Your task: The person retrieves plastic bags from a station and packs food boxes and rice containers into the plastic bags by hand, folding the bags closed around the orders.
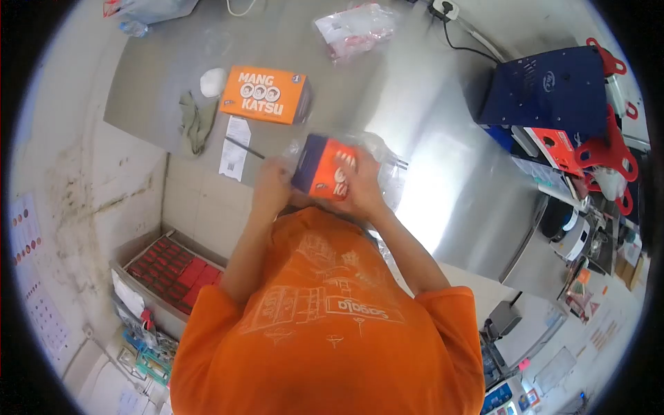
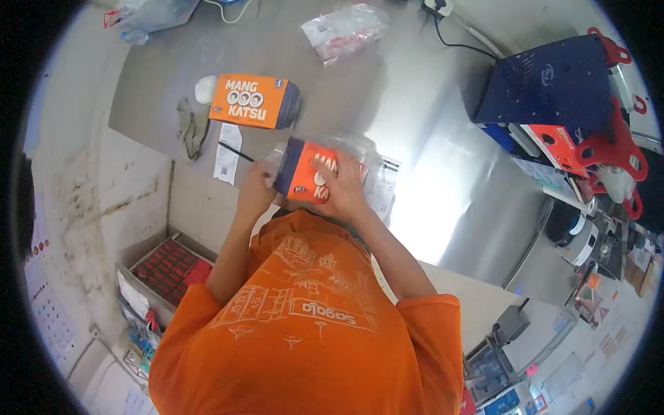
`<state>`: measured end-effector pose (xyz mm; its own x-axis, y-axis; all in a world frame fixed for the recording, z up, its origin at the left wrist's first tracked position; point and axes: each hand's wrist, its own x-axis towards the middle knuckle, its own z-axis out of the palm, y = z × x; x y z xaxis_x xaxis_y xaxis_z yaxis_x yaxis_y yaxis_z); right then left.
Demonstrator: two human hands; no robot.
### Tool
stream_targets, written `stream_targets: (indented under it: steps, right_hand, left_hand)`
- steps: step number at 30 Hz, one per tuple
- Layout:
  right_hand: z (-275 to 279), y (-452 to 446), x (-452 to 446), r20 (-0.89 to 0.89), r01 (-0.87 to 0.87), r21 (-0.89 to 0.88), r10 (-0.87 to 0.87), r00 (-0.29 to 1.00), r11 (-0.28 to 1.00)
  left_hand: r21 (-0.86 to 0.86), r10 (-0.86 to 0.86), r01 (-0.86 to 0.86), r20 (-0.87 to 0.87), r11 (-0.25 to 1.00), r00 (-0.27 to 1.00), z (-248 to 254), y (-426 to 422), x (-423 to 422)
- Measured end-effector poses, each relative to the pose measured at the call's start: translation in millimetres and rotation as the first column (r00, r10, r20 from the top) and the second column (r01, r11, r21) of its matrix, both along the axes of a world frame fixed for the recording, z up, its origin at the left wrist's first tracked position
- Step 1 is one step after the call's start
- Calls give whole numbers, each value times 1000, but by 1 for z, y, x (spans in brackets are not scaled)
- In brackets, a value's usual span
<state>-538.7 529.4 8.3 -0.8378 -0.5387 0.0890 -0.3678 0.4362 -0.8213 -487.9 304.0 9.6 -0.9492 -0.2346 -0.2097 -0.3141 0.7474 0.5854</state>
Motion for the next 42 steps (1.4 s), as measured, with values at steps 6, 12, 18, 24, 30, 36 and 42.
stream_targets:
  steps: [6, 12, 18, 24, 30, 36, 42]
  right_hand:
    - [-26, 16, 4, -184, -272, 413, 372, 910, 869]
    - [-18, 21, -6, -111, -208, 616, 345, 932, 760]
    - [-11, 8, -4, -21, -135, 644, 194, 981, 753]
    - [-23, 19, 6, -320, -26, 568, 250, 914, 822]
    - [-23, 104, 35, -264, 857, 415, -862, 433, 304]
    - [-45, 163, 45, 481, 857, -81, -733, 481, 509]
    - [-62, 136, 36, 378, 587, 501, -771, 512, 636]
  left_hand:
    - [512, 132, -221, 204, 830, 970, -92, -11, -4]
    - [605, 55, -74, 49, 793, 997, -54, 4, 9]
    - [423, -244, 172, 120, 889, 962, -57, -8, 31]
    - [558, 103, -64, -39, 827, 994, 46, 34, -21]
    - [294, 1, 30, -105, 955, 994, 77, 40, -24]
    - [77, -82, 125, -415, 989, 906, 95, 50, -20]
    - [793, 226, -112, -33, 599, 974, 70, 56, -11]
